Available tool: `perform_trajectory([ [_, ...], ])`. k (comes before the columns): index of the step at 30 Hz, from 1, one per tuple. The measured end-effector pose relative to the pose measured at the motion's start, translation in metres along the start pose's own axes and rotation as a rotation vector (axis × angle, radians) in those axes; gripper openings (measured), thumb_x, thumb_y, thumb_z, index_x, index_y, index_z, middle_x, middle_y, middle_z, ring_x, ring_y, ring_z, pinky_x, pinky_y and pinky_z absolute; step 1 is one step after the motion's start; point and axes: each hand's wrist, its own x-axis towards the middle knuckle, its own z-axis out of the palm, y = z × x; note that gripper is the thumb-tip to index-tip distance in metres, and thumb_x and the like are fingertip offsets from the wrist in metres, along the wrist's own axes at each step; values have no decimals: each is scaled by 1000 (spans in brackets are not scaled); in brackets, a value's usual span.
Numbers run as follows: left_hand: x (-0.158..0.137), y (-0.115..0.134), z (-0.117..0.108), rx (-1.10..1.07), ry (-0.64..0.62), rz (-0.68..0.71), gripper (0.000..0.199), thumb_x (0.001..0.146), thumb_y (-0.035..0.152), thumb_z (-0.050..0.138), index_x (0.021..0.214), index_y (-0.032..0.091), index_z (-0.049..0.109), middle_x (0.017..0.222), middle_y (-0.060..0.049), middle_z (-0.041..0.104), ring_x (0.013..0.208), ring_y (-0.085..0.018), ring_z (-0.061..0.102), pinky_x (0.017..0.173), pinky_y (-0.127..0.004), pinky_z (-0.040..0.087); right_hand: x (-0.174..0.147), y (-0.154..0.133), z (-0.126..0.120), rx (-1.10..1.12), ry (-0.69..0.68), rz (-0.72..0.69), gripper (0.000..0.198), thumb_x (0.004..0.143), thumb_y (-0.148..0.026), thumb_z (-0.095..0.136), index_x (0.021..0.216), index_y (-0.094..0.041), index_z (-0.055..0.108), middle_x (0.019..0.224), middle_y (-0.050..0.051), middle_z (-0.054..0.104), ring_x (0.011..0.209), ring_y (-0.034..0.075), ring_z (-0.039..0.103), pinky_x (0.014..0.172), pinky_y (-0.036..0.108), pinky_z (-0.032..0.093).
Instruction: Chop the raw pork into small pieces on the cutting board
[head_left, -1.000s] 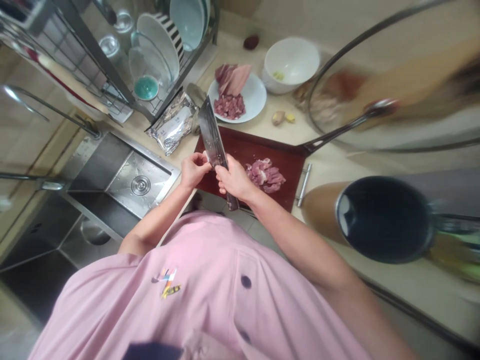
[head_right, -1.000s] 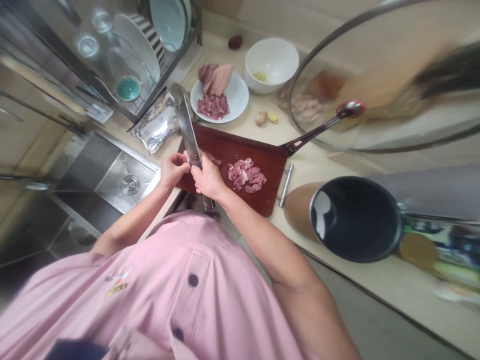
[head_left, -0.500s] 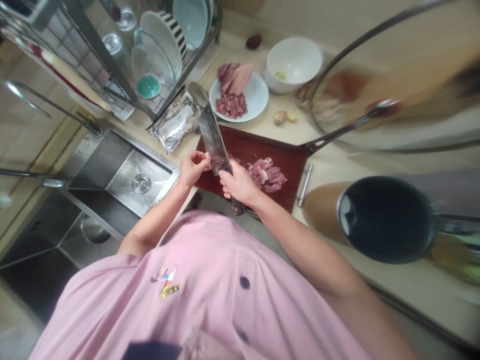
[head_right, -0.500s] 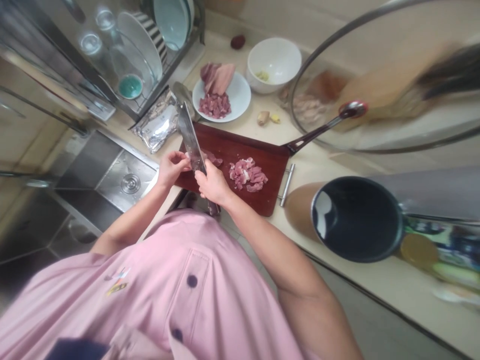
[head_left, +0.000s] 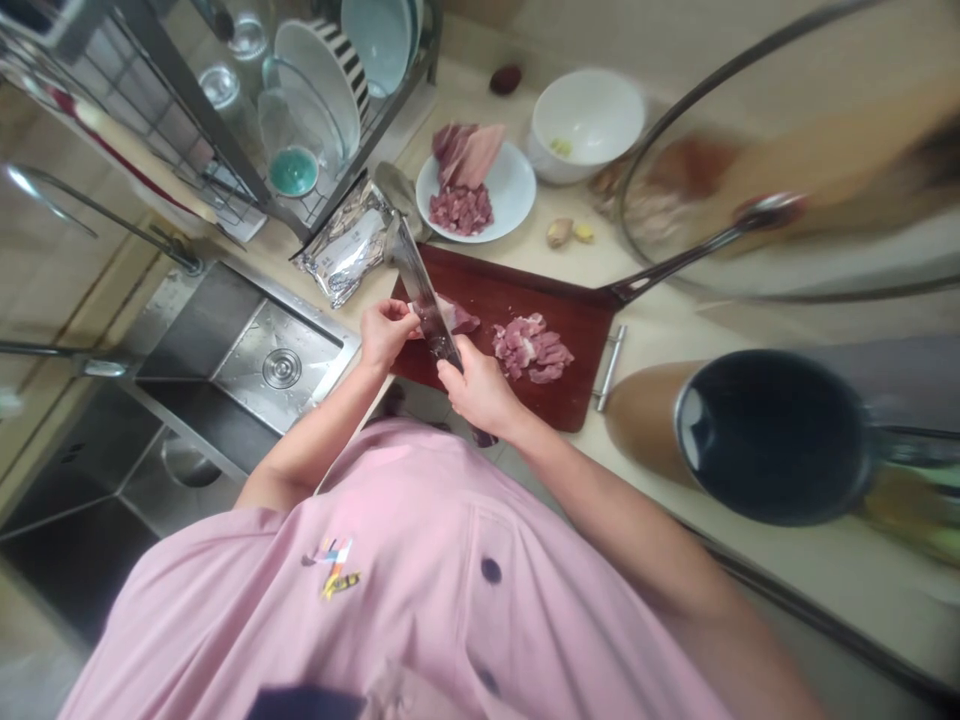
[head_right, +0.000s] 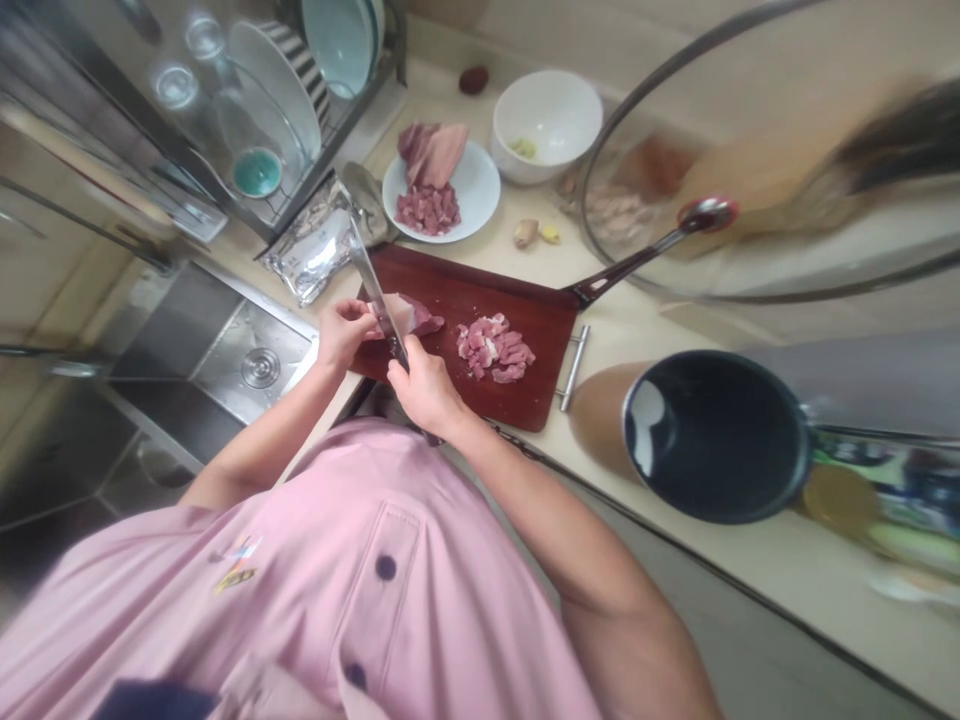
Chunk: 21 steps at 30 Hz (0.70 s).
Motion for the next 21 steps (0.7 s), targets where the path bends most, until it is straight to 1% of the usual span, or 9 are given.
perform_trajectory([
  [4,1,-3,4,-65,-10,-32,26,55,18,75,64,15,51,54,7,53,49,-8,59,51,-22,55,-9,-3,-3,-109,17,-9,15,85,-32,42,95,-22,47,68,3,58,57,20,56,58,32,45],
  [8,3,-1,6,-75,28,-54,29,57,20,76,61,15,48,49,7,52,44,-8,56,45,-19,50,-8,-6,-2,-142,26,-9,15,85,-31,42,96,-22,48,68,3,58,60,21,56,60,32,45],
  [10,3,1,6,-59,39,-65,30,58,21,76,60,16,47,47,6,51,43,-8,55,44,-18,48,-5,-8,0,-131,17,-4,16,85,-31,42,98,-22,48,67,2,58,59,21,56,60,33,46],
  [13,0,4,5,-56,40,-79,28,59,18,75,59,16,47,47,6,52,43,-8,55,45,-19,49,2,-12,3,-128,6,20,20,85,-31,42,102,-22,50,68,4,58,60,22,58,63,35,47],
  [17,-4,5,3,-61,49,-70,25,57,16,73,60,16,48,48,7,52,43,-7,54,47,-19,50,16,-18,7,-134,19,13,27,84,-29,44,110,-23,51,73,5,61,71,26,61,71,40,50],
  [21,-4,5,-1,-6,39,-20,23,57,14,71,60,16,48,45,7,52,40,-6,51,42,-16,45,24,-21,8,-147,42,-21,29,83,-27,46,112,-22,53,79,8,63,80,29,63,76,45,50],
])
